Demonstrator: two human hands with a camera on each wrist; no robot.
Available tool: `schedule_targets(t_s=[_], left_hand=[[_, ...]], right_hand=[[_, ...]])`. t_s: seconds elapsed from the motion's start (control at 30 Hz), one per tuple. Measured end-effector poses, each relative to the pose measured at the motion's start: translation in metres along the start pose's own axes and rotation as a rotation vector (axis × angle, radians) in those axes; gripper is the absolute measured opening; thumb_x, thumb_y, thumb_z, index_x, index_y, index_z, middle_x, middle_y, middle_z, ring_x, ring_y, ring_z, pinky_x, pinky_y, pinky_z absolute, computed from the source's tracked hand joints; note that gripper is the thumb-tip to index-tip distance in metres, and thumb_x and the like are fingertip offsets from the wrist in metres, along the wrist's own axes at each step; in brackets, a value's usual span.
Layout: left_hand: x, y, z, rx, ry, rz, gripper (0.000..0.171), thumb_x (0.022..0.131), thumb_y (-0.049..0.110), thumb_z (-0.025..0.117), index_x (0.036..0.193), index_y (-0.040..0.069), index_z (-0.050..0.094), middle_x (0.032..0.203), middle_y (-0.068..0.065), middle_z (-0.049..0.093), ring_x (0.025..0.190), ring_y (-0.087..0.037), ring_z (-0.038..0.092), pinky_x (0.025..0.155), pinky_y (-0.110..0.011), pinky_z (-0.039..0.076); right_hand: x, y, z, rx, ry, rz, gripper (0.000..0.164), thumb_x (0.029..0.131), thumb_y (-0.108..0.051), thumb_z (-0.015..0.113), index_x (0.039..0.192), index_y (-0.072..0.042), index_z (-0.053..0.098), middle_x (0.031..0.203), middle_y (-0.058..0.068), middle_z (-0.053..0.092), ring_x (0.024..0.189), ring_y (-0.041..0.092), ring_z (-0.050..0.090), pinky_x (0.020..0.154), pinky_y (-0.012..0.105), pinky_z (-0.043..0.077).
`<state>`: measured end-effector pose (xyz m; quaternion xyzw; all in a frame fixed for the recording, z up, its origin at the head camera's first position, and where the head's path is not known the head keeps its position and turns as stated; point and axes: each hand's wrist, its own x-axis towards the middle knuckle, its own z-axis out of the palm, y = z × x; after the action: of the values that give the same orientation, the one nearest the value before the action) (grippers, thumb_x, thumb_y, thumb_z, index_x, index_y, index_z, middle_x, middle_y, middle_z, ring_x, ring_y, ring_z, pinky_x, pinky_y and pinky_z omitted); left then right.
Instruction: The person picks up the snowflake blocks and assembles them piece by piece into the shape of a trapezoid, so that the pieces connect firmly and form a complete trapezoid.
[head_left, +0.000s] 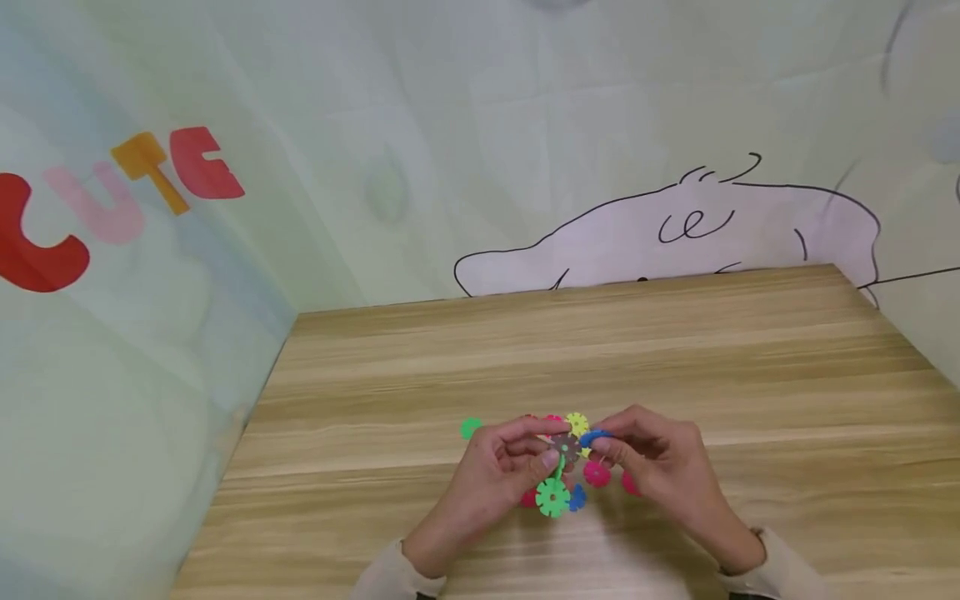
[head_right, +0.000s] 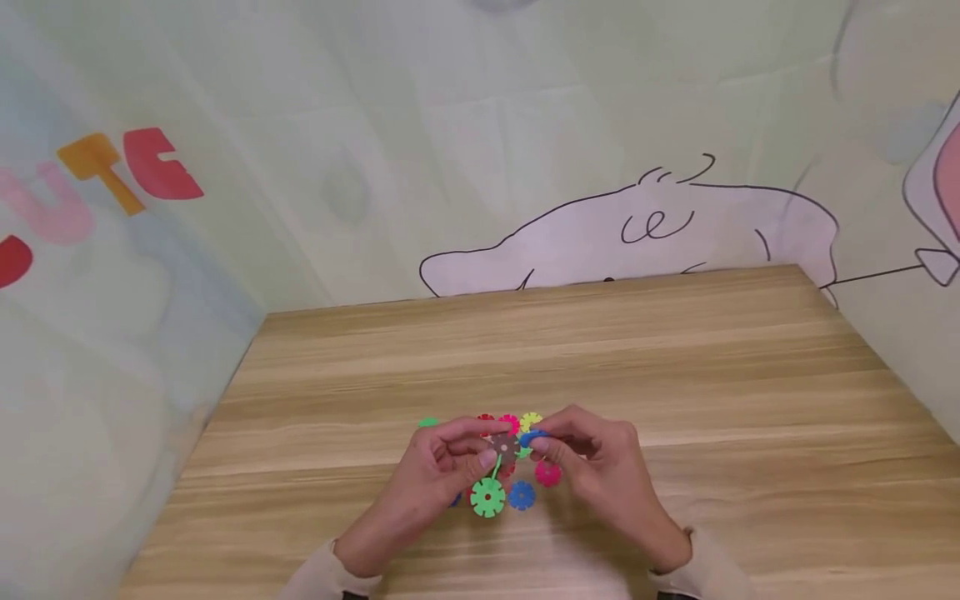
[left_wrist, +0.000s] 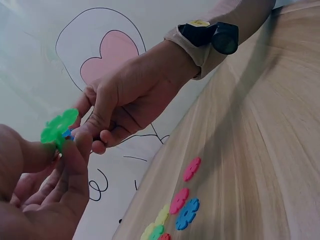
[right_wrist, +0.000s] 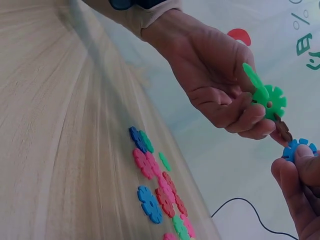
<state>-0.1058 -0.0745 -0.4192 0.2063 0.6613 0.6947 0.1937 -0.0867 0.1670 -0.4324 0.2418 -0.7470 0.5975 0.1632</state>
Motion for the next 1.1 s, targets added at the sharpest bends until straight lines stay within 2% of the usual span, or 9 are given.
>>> schedule_targets(t_s=[0.13, 0.23, 0.37, 0.43, 0.57, 0.67, 0.77, 0.9, 1.1], left_hand=[[0.001, 0.000, -0.003, 0.018, -0.040, 0.011, 0.035, 0.104, 0.011, 0.070, 0.135, -0.006, 0.067, 0.114, -0.040, 0.072, 0.088, -0.004, 0.079, 0.077, -0.018, 0.062], [0.001, 0.000, -0.004, 0.023, -0.054, 0.012, 0.032, 0.103, 0.006, 0.071, 0.132, -0.006, 0.070, 0.112, -0.040, 0.072, 0.086, -0.002, 0.078, 0.074, -0.017, 0.060], [0.002, 0.000, -0.004, 0.032, -0.047, 0.006, 0.030, 0.101, 0.005, 0.073, 0.128, -0.005, 0.073, 0.107, -0.032, 0.076, 0.084, -0.002, 0.076, 0.073, -0.016, 0.060], [0.002, 0.000, -0.004, 0.021, -0.052, -0.007, 0.030, 0.101, 0.007, 0.073, 0.128, -0.004, 0.073, 0.104, -0.023, 0.079, 0.084, -0.002, 0.076, 0.073, -0.016, 0.059], [0.002, -0.001, -0.003, -0.034, -0.078, -0.037, 0.032, 0.102, 0.007, 0.071, 0.131, -0.005, 0.071, 0.100, 0.000, 0.079, 0.086, -0.003, 0.075, 0.074, -0.017, 0.060], [0.001, -0.001, -0.003, -0.072, -0.075, -0.057, 0.033, 0.102, 0.007, 0.070, 0.133, -0.004, 0.069, 0.098, 0.007, 0.077, 0.084, -0.002, 0.074, 0.071, -0.017, 0.060], [0.000, 0.000, -0.004, -0.083, -0.071, -0.061, 0.034, 0.103, 0.008, 0.070, 0.134, -0.004, 0.069, 0.097, 0.007, 0.076, 0.080, -0.002, 0.073, 0.066, -0.016, 0.058], [0.000, 0.001, -0.004, -0.072, -0.092, -0.054, 0.033, 0.103, 0.009, 0.071, 0.133, -0.004, 0.069, 0.100, 0.005, 0.078, 0.083, -0.002, 0.075, 0.068, -0.016, 0.059], [0.002, 0.000, -0.003, -0.038, -0.082, -0.044, 0.032, 0.101, 0.007, 0.072, 0.131, -0.004, 0.071, 0.112, -0.018, 0.079, 0.086, -0.003, 0.076, 0.071, -0.016, 0.059]], right_hand=[[0.001, 0.000, 0.002, 0.016, -0.011, -0.035, 0.026, 0.086, 0.019, 0.076, 0.094, -0.006, 0.077, 0.086, 0.013, 0.081, 0.063, -0.007, 0.063, 0.043, 0.017, 0.047], [0.001, 0.002, 0.004, 0.036, -0.012, -0.054, 0.025, 0.084, 0.021, 0.076, 0.092, -0.003, 0.076, 0.083, 0.017, 0.081, 0.063, -0.005, 0.066, 0.043, 0.017, 0.047], [-0.001, 0.004, 0.005, 0.063, -0.002, -0.070, 0.014, 0.088, 0.015, 0.076, 0.091, 0.002, 0.074, 0.082, 0.019, 0.079, 0.062, -0.002, 0.068, 0.043, 0.018, 0.047], [-0.002, 0.003, 0.004, 0.111, -0.005, -0.041, 0.009, 0.091, 0.011, 0.076, 0.092, 0.003, 0.073, 0.082, 0.016, 0.080, 0.063, 0.001, 0.069, 0.043, 0.019, 0.047], [-0.002, 0.002, 0.003, 0.267, -0.023, 0.078, 0.007, 0.095, 0.012, 0.071, 0.093, 0.005, 0.069, 0.090, 0.002, 0.083, 0.067, 0.006, 0.074, 0.050, 0.022, 0.054], [0.000, 0.001, 0.003, 0.336, -0.032, 0.117, 0.009, 0.094, 0.016, 0.068, 0.093, 0.007, 0.065, 0.094, -0.005, 0.084, 0.070, 0.008, 0.077, 0.056, 0.026, 0.061], [0.000, 0.000, 0.005, 0.343, -0.036, 0.103, 0.008, 0.093, 0.017, 0.068, 0.093, 0.010, 0.064, 0.094, -0.005, 0.084, 0.071, 0.008, 0.077, 0.056, 0.026, 0.061], [-0.001, -0.001, 0.009, 0.317, -0.026, 0.079, 0.012, 0.091, 0.021, 0.067, 0.091, 0.009, 0.064, 0.094, -0.007, 0.083, 0.070, 0.006, 0.075, 0.057, 0.026, 0.061], [-0.002, -0.003, 0.012, 0.234, -0.002, 0.130, 0.020, 0.088, 0.024, 0.066, 0.088, 0.005, 0.065, 0.089, -0.007, 0.081, 0.067, 0.007, 0.072, 0.057, 0.027, 0.062]])
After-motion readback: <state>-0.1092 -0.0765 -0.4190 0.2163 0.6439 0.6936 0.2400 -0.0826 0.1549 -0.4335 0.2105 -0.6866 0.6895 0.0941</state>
